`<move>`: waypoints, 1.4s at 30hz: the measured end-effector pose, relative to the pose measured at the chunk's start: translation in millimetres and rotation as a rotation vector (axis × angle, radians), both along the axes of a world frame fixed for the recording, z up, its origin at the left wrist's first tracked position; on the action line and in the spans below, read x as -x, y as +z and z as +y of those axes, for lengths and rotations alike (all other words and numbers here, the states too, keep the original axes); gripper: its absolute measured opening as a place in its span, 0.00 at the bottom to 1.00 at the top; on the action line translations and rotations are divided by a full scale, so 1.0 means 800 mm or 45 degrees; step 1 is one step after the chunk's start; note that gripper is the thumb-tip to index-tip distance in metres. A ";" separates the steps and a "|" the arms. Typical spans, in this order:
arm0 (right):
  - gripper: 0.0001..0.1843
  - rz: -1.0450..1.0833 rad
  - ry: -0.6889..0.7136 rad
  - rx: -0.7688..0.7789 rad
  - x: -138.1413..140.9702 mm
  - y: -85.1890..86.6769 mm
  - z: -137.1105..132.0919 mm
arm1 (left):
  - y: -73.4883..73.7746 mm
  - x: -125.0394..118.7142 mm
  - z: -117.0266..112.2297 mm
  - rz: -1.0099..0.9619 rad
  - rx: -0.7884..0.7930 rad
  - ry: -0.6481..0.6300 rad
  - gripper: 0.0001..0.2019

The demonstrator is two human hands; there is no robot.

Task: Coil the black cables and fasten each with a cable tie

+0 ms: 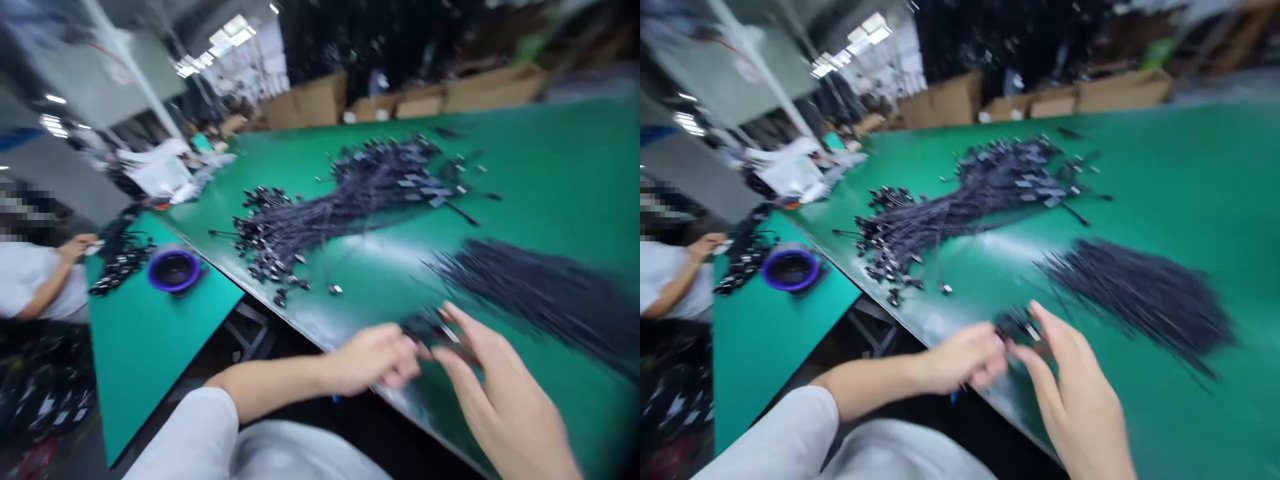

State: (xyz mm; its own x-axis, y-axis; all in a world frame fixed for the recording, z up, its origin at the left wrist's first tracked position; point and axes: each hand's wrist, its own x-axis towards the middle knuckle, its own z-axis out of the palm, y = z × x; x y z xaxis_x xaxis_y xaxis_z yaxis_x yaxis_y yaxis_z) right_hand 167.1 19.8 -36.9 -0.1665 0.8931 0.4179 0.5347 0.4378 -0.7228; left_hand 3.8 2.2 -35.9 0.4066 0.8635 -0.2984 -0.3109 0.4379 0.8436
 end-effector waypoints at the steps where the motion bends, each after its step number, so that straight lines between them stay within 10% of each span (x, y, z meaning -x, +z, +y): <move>1: 0.19 0.021 -0.003 -0.006 0.001 0.013 -0.005 | 0.011 0.006 -0.002 -0.030 0.008 0.038 0.25; 10: 0.15 0.034 -0.069 0.020 0.027 0.038 -0.016 | 0.020 0.021 -0.010 0.174 -0.160 0.025 0.14; 24: 0.08 -0.228 -0.166 -0.284 0.045 0.040 -0.016 | 0.016 0.015 -0.013 0.366 -0.387 0.242 0.25; 33: 0.14 -0.275 0.062 -0.178 0.032 0.047 0.004 | 0.024 0.035 0.002 0.549 -0.641 0.233 0.26; 42: 0.16 0.231 0.189 0.187 0.041 0.037 0.016 | 0.032 0.034 0.013 0.792 -0.900 0.274 0.23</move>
State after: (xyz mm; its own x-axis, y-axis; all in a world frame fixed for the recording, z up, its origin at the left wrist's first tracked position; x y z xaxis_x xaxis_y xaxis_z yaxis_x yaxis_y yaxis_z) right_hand 134.5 32.2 -7.4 -0.2344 0.9178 0.3206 0.3287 0.3852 -0.8623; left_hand -23.4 12.7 -10.4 0.1637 0.9638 0.2105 0.2663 -0.2486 0.9313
